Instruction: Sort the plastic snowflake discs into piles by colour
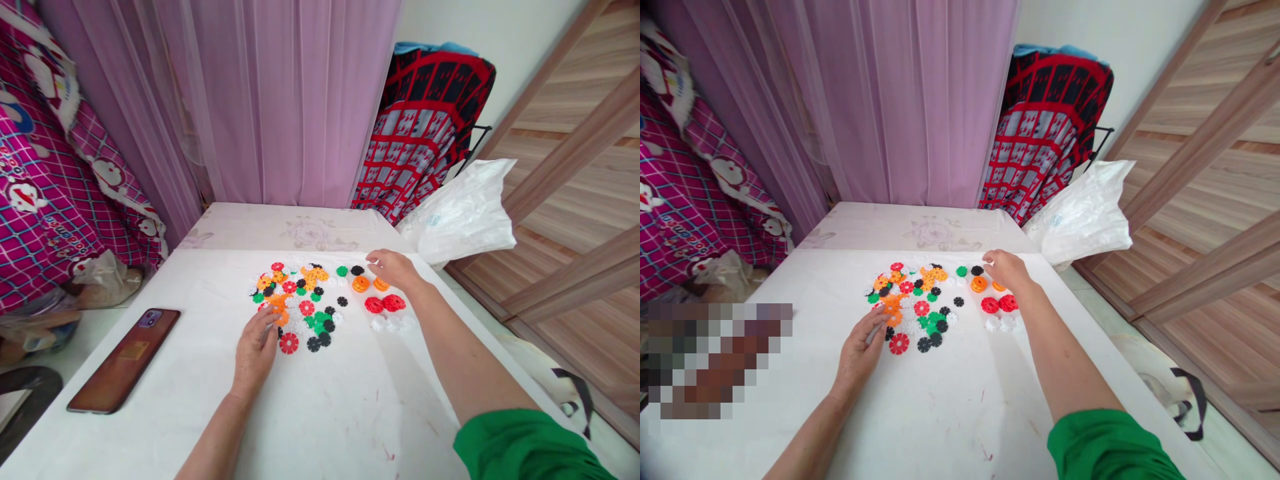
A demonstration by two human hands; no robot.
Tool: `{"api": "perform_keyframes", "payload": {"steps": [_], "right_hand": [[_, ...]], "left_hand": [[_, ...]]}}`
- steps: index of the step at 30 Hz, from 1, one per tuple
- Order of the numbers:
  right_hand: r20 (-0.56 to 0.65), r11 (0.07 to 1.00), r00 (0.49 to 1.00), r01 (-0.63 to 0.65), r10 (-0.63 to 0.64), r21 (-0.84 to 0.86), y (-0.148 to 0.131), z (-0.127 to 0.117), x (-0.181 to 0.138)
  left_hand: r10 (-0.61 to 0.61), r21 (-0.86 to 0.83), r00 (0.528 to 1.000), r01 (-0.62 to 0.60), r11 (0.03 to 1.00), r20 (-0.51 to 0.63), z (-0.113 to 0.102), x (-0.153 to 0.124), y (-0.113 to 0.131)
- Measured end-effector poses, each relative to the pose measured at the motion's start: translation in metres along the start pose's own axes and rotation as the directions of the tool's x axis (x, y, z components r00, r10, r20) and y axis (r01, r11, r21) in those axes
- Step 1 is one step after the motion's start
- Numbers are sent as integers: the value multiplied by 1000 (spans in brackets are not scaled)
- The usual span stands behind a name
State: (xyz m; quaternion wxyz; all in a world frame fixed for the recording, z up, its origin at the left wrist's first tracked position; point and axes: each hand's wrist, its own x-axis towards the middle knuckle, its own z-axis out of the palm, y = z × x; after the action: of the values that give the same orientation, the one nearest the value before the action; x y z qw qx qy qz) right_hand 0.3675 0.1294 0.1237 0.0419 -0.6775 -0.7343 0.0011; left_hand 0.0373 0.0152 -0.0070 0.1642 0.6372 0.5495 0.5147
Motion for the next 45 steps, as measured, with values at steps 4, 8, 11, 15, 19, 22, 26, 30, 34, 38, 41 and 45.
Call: {"api": "perform_keyframes", "payload": {"steps": [4, 8, 11, 15, 19, 22, 26, 30, 34, 38, 41, 45], "right_hand": [[-61, 1000, 998, 5, -4, 7, -17, 7, 4], [-28, 998, 998, 61, -60, 17, -44, 22, 12], [-21, 997, 997, -77, 77, -12, -48, 26, 18], [22, 954, 961, -271, 276, -131, -31, 21, 23], [117, 950, 973, -163, 200, -268, -18, 22, 24], [153, 951, 972, -128, 176, -280, -16, 28, 24], [168, 951, 970, -124, 176, -282, -16, 36, 25], [162, 951, 968, -144, 193, -272, -16, 37, 26], [167, 958, 963, -171, 212, -229, -14, 34, 26], [170, 952, 958, -188, 233, -242, -12, 28, 22], [170, 947, 956, -189, 237, -260, -13, 22, 20], [201, 939, 952, -165, 232, -300, -14, 17, 23]], "left_hand": [[1, -6, 1000, -1, 1000, 4, 0, 0, 1], [-11, -20, 1000, 11, 1000, -8, 0, 0, 2], [-19, -20, 1000, 19, 1000, -18, -1, 0, 2], [-21, -26, 1000, 21, 999, -21, -1, 0, 4], [-14, -26, 1000, 13, 1000, -24, 0, 0, 5], [-10, -22, 1000, 9, 1000, -21, -1, 1, 5], [-12, -14, 1000, 11, 1000, -19, -1, 1, 6], [-15, -8, 1000, 15, 1000, -12, -1, 1, 6], [-19, -10, 1000, 19, 1000, -7, -1, 0, 5], [-19, -10, 1000, 19, 1000, -12, -2, 0, 5], [-20, -8, 1000, 20, 1000, -13, -2, 0, 5], [-25, -26, 1000, 24, 999, -12, -1, 0, 6]]}}
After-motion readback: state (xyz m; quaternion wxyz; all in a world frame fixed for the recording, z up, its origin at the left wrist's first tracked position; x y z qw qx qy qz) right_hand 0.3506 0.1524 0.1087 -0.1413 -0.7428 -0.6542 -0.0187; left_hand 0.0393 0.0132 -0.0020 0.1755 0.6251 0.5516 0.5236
